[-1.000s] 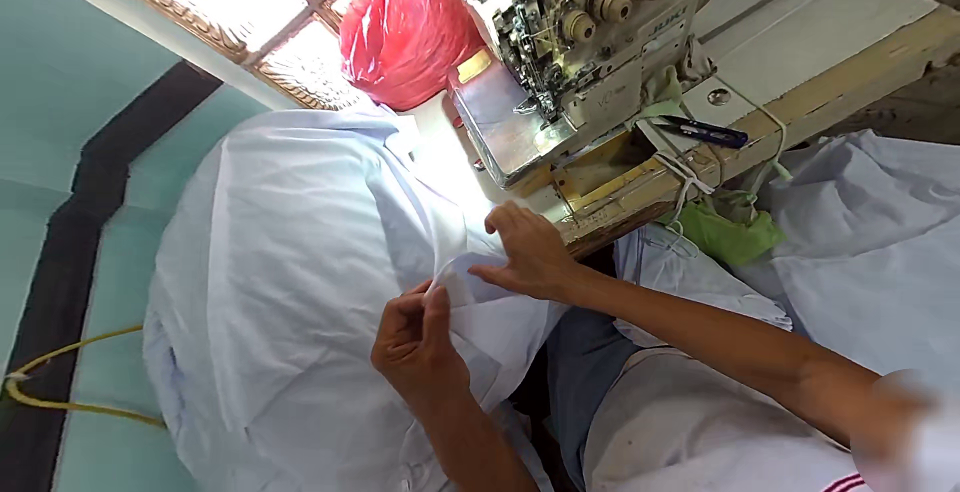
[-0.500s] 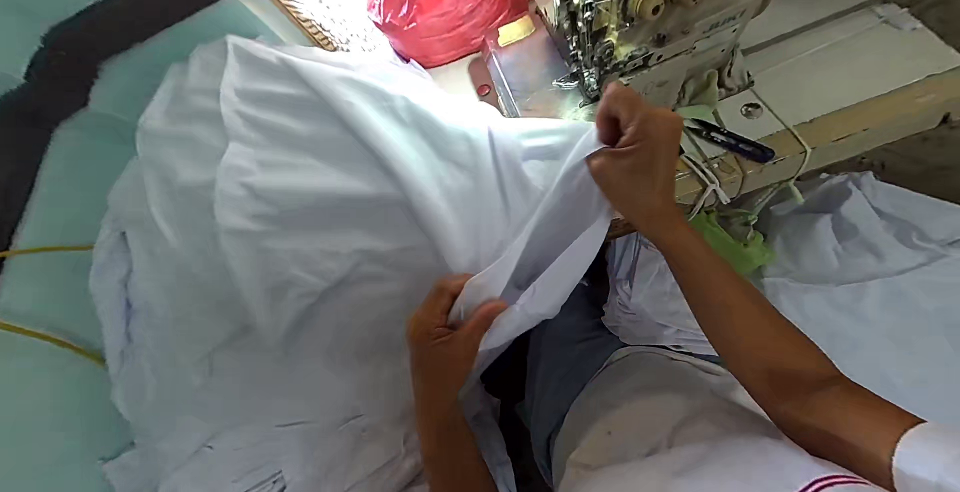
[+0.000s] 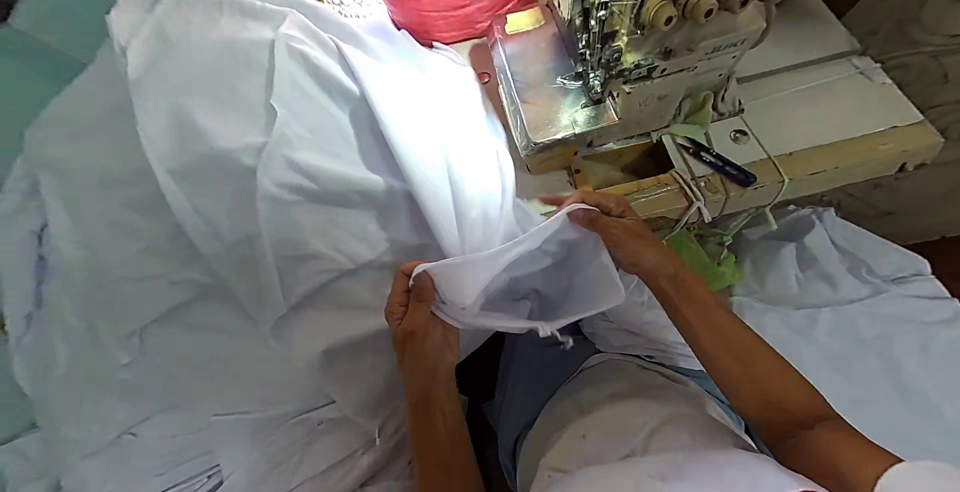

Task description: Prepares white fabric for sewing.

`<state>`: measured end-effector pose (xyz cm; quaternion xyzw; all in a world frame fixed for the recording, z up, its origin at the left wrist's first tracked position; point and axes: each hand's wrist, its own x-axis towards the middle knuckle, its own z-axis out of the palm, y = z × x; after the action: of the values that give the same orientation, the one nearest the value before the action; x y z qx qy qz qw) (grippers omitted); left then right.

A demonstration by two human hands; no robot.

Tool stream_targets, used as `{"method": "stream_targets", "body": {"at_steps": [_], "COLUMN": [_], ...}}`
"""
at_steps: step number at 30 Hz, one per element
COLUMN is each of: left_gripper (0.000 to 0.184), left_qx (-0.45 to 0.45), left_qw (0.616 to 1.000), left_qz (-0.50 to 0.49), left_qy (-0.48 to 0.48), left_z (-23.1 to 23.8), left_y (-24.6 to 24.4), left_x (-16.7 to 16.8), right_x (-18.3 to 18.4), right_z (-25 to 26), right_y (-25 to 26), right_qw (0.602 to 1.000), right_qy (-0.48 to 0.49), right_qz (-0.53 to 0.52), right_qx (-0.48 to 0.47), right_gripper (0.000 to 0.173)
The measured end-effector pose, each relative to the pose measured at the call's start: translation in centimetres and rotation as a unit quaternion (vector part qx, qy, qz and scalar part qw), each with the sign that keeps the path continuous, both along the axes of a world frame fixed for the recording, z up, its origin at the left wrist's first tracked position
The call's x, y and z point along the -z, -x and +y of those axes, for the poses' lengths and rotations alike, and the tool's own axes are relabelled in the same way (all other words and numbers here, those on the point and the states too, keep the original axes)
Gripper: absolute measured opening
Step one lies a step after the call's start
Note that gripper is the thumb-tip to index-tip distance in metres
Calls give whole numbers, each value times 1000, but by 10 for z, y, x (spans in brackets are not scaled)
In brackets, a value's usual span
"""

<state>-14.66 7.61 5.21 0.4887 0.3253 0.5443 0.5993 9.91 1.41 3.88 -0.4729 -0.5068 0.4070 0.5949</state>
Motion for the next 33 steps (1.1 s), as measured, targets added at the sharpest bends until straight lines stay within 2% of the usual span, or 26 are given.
{"method": "stream_targets", "body": {"at_steps": [2,4,5,7,9,10,11,12,13,16,18,21,25,29,31,33], "left_gripper": [35,25,17,23,26,28,28,27,27,45,47,41,44,46,37,22], "left_qx": [-49,-97,-126,-183,-217,-235,-245,-247,-239,-201,-187,-159,-117,-117,-110,-25], "left_qw": [997,975,939,820,725,699,692,696,708,741,748,754,790,799,810,840], "left_qz": [52,177,272,448,529,539,538,535,534,535,533,535,517,485,437,376], "left_qy": [-11,-94,-169,-305,-385,-407,-414,-410,-396,-353,-347,-346,-308,-336,-374,-392], "left_z": [6,13,16,23,29,32,32,30,25,11,1,-4,-2,-15,-35,-57], "left_y": [-2,2,4,7,4,3,1,0,-1,0,-2,-3,4,9,-1,-20], "left_x": [-5,0,8,34,66,80,87,86,82,63,58,55,43,4,-9,-9], "right_x": [-3,-3,1,17,38,47,51,51,48,38,39,38,24,26,37,52], "right_z": [7,14,18,27,37,40,41,39,35,13,-7,-36,-71,-104,-122,-141], "right_y": [12,23,26,28,31,33,34,34,33,25,19,10,-5,-27,-36,-43], "right_qw": [999,995,980,911,848,829,819,822,833,858,859,875,906,902,896,887], "right_qy": [32,10,-13,-63,-79,-76,-70,-60,-48,-13,1,8,34,88,127,172], "right_qz": [18,-87,-185,-380,-489,-518,-533,-534,-525,-504,-503,-471,-399,-384,-375,-365], "right_qx": [-9,37,73,146,188,197,199,190,169,104,96,112,138,174,203,223], "right_gripper": [27,26,25,23,18,15,14,19,31,83,91,82,75,43,27,20]}}
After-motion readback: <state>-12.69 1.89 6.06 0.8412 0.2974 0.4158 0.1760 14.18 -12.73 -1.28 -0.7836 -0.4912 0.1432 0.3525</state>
